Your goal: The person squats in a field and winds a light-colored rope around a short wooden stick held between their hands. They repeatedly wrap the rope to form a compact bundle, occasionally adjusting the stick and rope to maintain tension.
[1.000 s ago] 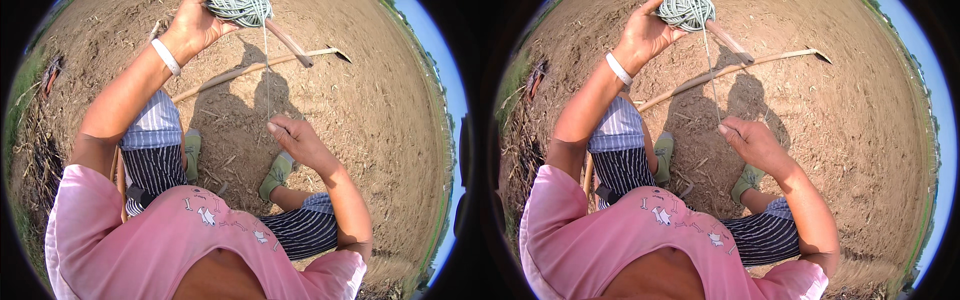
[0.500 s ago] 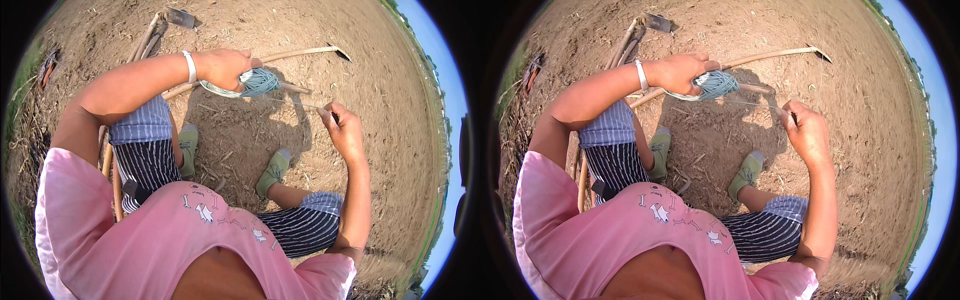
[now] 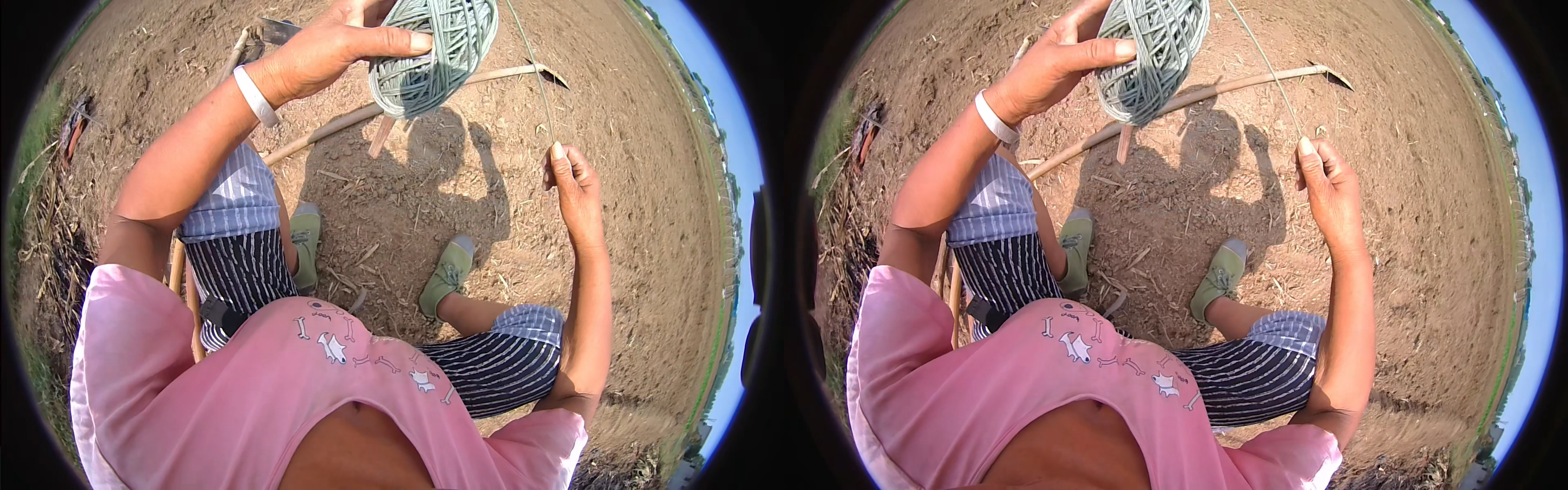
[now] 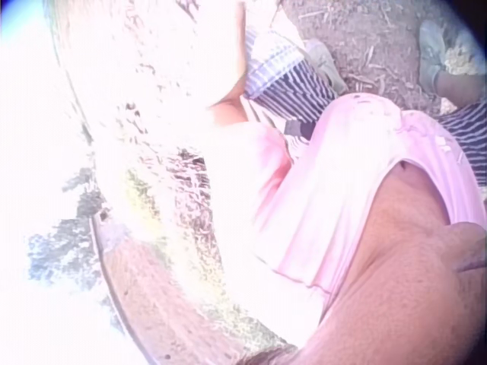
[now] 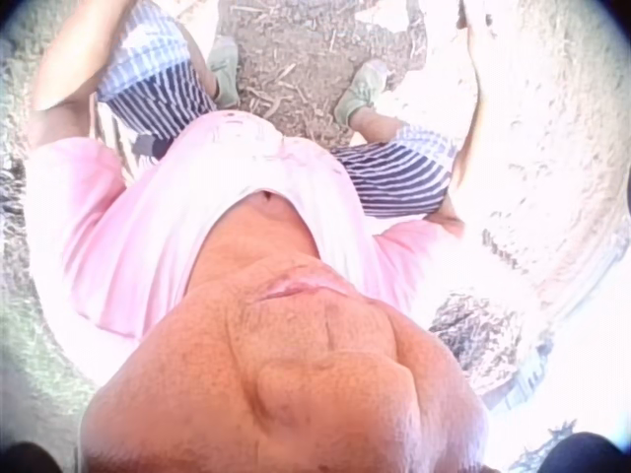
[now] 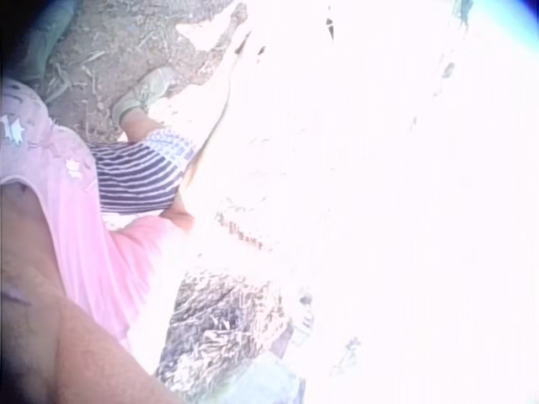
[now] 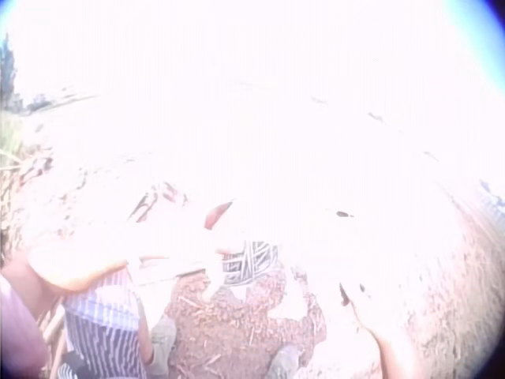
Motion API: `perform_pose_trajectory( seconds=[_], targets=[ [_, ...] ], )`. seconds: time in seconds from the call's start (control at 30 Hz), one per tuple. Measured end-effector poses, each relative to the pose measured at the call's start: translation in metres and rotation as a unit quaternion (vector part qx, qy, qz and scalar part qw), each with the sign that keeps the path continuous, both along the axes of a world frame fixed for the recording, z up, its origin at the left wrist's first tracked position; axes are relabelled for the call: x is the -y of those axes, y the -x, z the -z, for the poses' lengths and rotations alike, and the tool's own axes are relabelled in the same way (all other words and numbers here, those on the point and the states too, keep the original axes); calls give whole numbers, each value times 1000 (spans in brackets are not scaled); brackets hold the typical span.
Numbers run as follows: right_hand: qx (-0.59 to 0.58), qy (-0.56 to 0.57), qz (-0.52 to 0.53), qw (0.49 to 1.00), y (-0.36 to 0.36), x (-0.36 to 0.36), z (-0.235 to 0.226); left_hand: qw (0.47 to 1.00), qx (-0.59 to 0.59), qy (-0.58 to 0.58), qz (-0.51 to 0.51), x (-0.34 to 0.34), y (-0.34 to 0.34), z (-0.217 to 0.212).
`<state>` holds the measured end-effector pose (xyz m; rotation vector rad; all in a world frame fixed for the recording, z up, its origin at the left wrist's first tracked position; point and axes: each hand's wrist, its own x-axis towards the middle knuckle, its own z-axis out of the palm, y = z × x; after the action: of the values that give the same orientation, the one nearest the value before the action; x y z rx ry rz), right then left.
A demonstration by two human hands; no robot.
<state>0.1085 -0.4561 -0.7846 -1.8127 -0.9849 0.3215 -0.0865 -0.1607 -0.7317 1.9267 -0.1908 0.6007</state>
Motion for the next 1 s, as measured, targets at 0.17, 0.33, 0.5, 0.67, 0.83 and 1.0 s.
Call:
perform_pose_trajectory(
  seconds=[0.17, 0.33, 0.5, 0.67, 0.83, 1.0],
  targets=[
    [-96, 42, -130, 986, 68, -27, -28, 960, 57, 271, -44, -24, -7, -10],
    [-35, 145, -269, 951, 98, -52, -7, 883, 31, 465, 64, -24, -6, -1],
    [97, 254, -134, 953, 41, -41, 26, 936, -135, 320, 59, 18, 0, 6],
    [175, 248, -41, 952, 24, -15, 11, 950, -249, -189, -21, 0, -10, 44],
    [245, 185, -36, 951, 36, -16, -22, 852, -283, -437, 51, 10, -5, 59],
    [123, 121, 15, 985, 5, 2, 1, 911, -172, -323, 191, 39, 1, 58]
  ],
)
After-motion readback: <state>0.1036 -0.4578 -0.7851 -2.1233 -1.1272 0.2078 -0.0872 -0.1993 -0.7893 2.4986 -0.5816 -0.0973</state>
